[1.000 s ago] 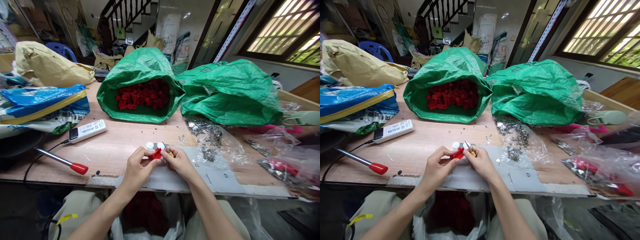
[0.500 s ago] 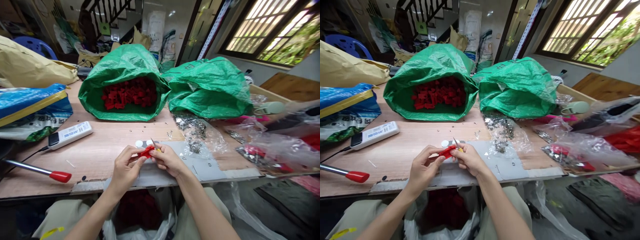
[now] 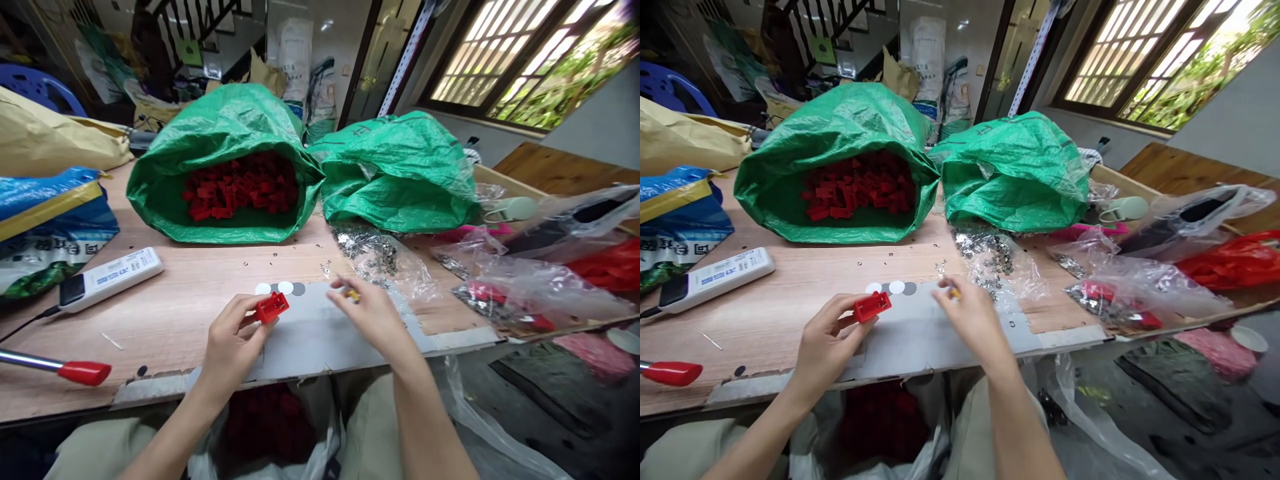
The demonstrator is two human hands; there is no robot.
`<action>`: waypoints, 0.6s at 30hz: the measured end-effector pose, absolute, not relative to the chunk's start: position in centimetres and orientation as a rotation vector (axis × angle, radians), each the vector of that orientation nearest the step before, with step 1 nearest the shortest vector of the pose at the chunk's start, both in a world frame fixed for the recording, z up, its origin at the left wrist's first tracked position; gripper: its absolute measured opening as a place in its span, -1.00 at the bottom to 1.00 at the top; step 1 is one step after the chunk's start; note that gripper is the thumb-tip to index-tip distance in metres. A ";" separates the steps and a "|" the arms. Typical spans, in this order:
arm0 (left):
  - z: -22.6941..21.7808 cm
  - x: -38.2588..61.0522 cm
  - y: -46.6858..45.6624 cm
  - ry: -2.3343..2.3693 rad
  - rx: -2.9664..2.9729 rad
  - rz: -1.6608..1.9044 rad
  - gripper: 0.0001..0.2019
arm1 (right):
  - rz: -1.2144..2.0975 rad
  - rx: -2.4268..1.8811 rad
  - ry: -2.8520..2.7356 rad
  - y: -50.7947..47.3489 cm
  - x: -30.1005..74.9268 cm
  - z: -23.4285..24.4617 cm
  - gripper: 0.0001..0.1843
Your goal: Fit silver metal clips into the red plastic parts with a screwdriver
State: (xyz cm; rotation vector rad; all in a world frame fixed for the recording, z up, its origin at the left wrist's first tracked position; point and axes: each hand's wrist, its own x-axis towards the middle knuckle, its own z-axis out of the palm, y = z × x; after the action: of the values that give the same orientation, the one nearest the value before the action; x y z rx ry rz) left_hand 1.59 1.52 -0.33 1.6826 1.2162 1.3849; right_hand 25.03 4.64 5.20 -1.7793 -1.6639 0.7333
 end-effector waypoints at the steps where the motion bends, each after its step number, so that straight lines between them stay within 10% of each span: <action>1: -0.4 1.6 1.6 1.222 1.673 1.330 -0.79 | 0.541 -1.941 -1.677 4.7 26.2 5.4 -0.85; 18: -0.9 1.8 2.4 1.251 1.555 1.102 -0.74 | 0.394 -2.444 -1.966 5.8 28.2 4.1 -0.87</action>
State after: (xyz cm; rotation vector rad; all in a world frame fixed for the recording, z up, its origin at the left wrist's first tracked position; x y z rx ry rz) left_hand 1.79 2.40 -0.88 1.5550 1.2515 1.1023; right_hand 28.21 5.83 4.14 -2.4440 -1.9658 0.3940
